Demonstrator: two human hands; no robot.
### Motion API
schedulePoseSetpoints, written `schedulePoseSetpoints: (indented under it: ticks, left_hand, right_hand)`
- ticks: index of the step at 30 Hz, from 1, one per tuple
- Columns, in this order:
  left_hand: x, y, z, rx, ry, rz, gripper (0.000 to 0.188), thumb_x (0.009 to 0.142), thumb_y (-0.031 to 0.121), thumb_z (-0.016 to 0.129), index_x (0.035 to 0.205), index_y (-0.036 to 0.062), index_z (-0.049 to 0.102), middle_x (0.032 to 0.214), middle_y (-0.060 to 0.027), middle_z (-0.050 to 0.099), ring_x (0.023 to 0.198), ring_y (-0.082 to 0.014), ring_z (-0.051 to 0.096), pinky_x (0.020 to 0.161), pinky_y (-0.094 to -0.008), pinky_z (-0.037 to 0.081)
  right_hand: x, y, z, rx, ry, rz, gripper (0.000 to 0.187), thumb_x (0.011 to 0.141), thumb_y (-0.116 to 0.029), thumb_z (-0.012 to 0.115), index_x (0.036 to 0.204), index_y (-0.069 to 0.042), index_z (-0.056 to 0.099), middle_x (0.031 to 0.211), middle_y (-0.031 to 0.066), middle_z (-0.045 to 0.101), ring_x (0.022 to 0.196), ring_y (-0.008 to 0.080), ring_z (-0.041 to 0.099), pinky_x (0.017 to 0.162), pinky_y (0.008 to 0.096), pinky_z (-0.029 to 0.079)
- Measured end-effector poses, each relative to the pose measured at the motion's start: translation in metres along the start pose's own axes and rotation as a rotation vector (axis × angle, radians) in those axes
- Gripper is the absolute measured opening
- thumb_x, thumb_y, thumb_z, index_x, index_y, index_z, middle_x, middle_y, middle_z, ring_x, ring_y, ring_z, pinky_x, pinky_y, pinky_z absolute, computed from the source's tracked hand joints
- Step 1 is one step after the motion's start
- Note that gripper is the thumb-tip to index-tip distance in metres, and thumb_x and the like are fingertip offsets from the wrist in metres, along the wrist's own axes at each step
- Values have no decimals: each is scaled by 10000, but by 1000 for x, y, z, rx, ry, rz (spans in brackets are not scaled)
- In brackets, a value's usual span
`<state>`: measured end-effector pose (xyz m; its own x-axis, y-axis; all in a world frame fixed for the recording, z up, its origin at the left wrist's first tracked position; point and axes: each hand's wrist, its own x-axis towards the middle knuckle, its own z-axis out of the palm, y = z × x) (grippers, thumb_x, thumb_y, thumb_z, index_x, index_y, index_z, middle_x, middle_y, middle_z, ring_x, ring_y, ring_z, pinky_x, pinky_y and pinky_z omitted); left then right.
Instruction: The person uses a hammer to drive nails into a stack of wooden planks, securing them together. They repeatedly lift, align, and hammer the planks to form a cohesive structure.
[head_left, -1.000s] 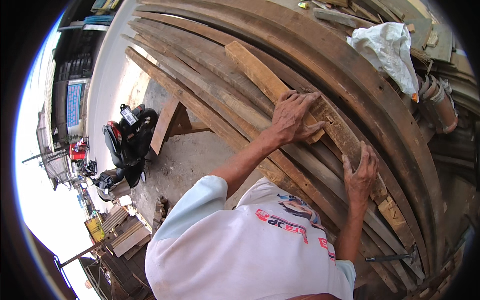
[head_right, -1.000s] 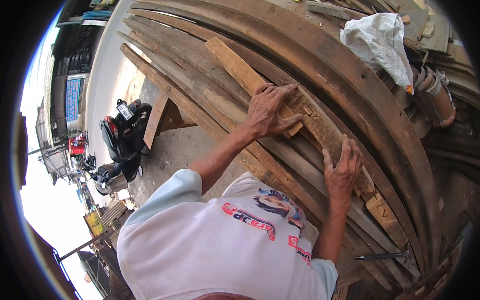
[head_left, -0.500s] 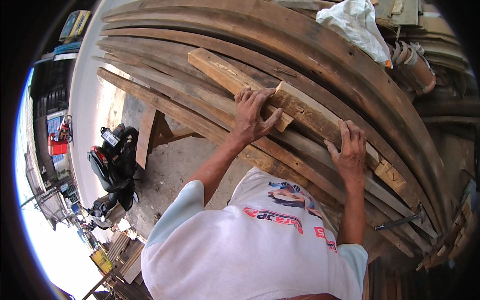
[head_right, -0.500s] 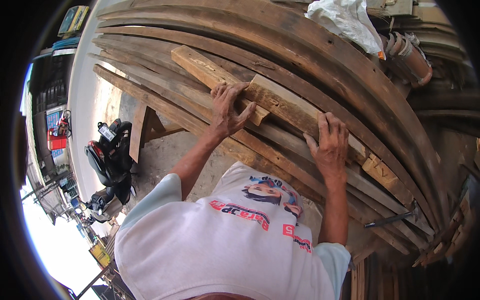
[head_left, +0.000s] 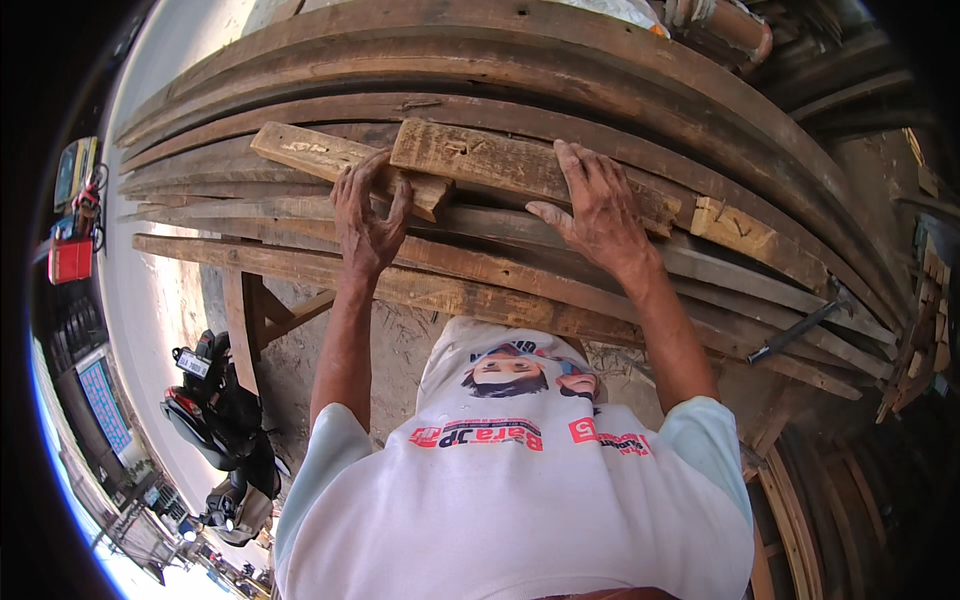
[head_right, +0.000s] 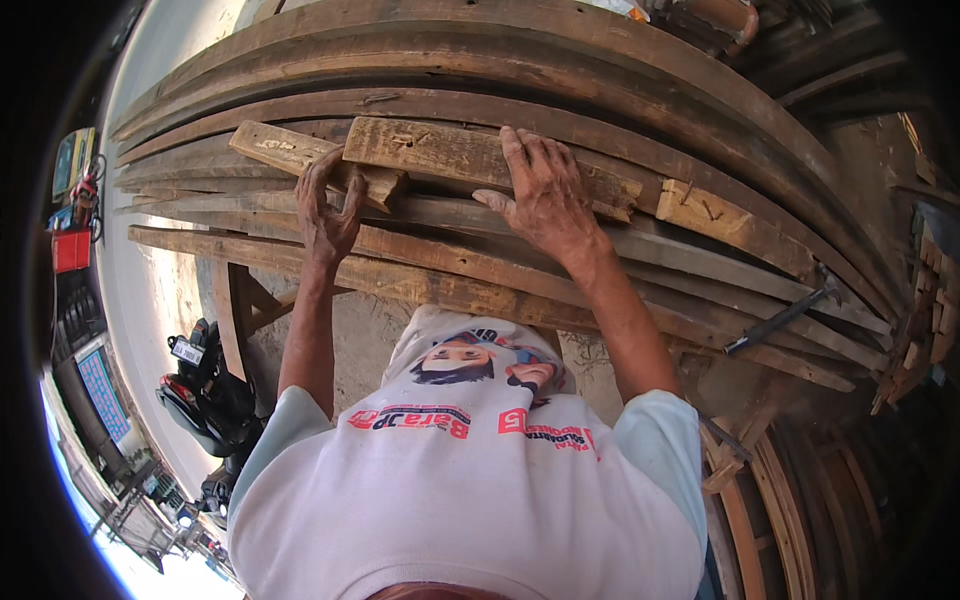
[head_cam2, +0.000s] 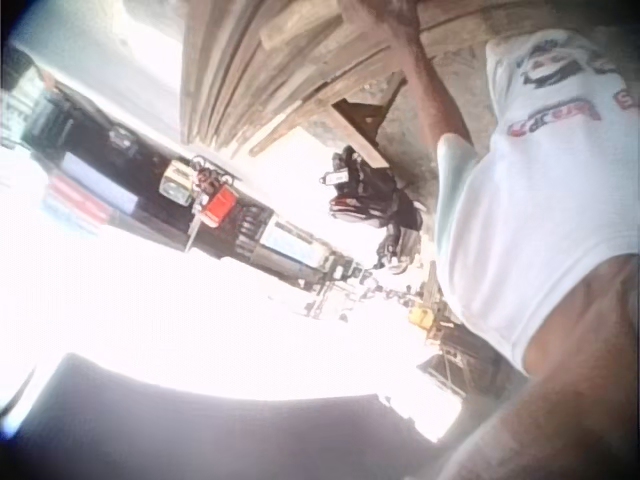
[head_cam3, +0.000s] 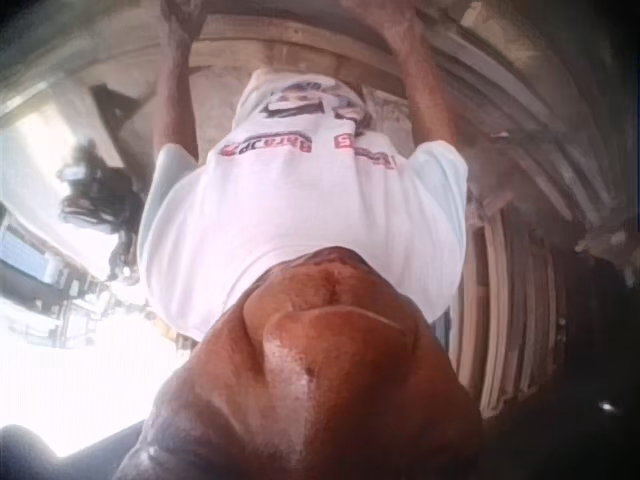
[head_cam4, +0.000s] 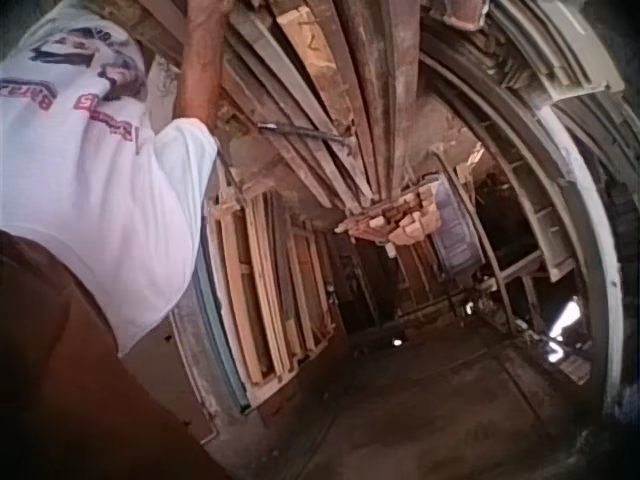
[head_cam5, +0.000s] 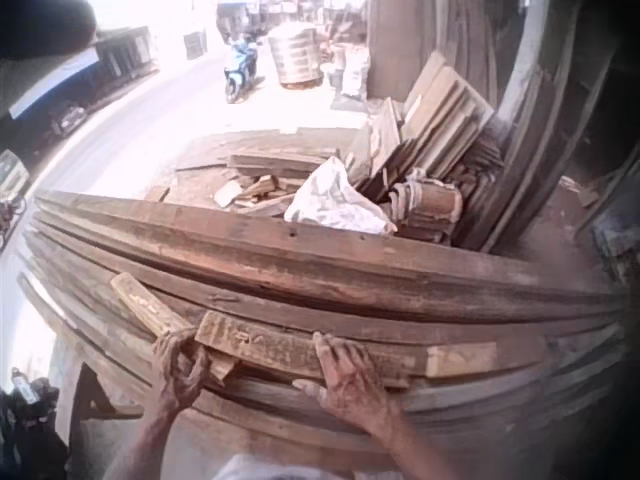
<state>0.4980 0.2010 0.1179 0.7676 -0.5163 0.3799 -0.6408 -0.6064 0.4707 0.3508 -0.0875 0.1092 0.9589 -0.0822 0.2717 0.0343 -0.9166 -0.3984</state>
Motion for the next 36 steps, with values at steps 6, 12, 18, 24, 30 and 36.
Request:
schedulePoseSetpoints:
  ticks: [6,12,18,24,30,36]
  left_hand:
    - [-3,-9,10,10,-32,-63,462,942,212,680,1387,130,590,1340,-85,654,1287,-290,561,1137,-463,345]
    - [14,-10,-3,-114,-166,-119,484,997,260,622,1458,125,561,1270,-95,706,1149,-246,652,1073,-448,378]
    - [69,1,-15,-118,-458,-148,560,999,360,685,1485,130,527,1423,-168,591,1267,-318,592,1035,-484,492]
    - [99,40,12,44,-634,141,717,896,379,793,1509,163,491,1520,-126,508,1422,-359,444,1175,-545,379]
    - [87,76,41,24,-740,259,739,882,367,801,1510,145,483,1503,-136,520,1428,-371,435,1220,-534,310]
    - [60,81,45,31,-615,210,746,828,220,848,1483,126,504,1492,-136,535,1419,-353,453,1237,-512,295]
  right_hand:
    - [-19,44,-41,34,67,173,681,937,-493,711,1382,5,578,1332,187,606,1245,377,592,1080,507,479]
    - [-31,94,-50,-59,-40,426,745,1001,-627,532,1351,26,606,1312,249,614,1267,391,573,1116,527,428]
    - [-41,97,-69,-136,-221,604,818,1014,-693,415,1352,27,609,1353,263,595,1317,399,531,1171,548,334]
    - [-77,105,-104,-215,-336,602,760,1019,-648,463,1369,15,592,1355,246,592,1323,396,510,1180,527,314]
    - [-74,99,-105,-199,-398,653,761,1005,-629,517,1388,27,555,1408,245,546,1372,373,468,1177,523,319]
    - [-89,110,-104,-113,-365,585,746,977,-615,578,1351,30,593,1384,241,565,1299,383,529,1124,531,402]
